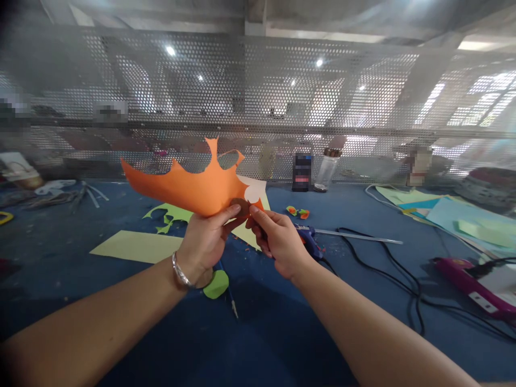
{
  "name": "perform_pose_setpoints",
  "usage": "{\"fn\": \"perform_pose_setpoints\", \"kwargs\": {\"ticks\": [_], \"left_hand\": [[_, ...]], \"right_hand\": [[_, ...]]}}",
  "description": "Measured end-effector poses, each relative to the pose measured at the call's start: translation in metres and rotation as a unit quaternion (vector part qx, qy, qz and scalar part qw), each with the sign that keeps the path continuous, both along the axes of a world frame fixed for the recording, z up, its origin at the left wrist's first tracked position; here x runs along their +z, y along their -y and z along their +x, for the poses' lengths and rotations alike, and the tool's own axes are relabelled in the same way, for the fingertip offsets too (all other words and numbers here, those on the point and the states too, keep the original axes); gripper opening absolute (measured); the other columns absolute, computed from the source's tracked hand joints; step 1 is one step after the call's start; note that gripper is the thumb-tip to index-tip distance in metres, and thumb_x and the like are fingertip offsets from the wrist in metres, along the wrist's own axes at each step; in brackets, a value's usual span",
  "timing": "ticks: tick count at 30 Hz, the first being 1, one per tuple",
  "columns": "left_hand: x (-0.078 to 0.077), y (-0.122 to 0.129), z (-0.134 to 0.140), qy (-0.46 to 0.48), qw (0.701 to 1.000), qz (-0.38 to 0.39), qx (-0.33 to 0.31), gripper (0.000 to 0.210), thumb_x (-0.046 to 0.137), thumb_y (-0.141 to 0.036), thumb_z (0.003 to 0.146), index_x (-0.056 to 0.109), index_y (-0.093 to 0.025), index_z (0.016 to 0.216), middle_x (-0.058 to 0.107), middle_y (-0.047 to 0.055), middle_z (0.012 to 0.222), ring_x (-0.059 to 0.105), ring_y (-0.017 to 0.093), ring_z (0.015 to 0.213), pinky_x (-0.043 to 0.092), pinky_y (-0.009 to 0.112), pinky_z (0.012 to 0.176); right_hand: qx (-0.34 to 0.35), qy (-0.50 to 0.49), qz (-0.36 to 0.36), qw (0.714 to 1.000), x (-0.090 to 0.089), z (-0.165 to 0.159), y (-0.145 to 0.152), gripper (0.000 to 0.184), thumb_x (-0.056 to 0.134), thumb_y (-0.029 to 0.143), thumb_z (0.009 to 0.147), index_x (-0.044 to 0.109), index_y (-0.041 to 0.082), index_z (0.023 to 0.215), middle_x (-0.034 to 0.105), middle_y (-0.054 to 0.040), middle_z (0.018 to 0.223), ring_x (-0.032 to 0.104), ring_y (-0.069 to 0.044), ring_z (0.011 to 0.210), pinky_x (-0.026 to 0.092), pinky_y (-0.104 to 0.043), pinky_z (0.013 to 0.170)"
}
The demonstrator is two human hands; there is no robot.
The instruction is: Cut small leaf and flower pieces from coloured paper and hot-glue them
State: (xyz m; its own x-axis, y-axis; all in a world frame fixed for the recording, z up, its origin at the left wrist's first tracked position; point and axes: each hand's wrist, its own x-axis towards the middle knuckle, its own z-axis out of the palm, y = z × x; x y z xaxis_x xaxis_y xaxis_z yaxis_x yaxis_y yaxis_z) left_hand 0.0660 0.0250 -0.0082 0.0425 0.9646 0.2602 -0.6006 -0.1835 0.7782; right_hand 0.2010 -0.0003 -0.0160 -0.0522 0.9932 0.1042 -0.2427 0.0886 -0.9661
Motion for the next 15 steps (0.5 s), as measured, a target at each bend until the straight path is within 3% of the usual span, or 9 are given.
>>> {"fn": "perform_pose_setpoints", "kwargs": {"ticks": [15], "left_hand": [[-0.0016, -0.0015, -0.0006, -0.005, 1.000, 0.004, -0.001, 0.018, 0.085, -0.016, 0.068, 0.078, -0.016, 0.085, 0.076, 0.008, 0.091, 0.072, 0.021, 0.085, 0.059, 0.042, 0.088]], "right_hand": [[-0.002, 0.015, -0.006, 1.000, -0.0003, 0.0029, -0.0017, 0.046, 0.075, 0.061, 0.079, 0.061, 0.017, 0.069, 0.041, 0.0077, 0.053, 0.029, -0.003, 0.037, 0.017, -0.018, 0.032]]}}
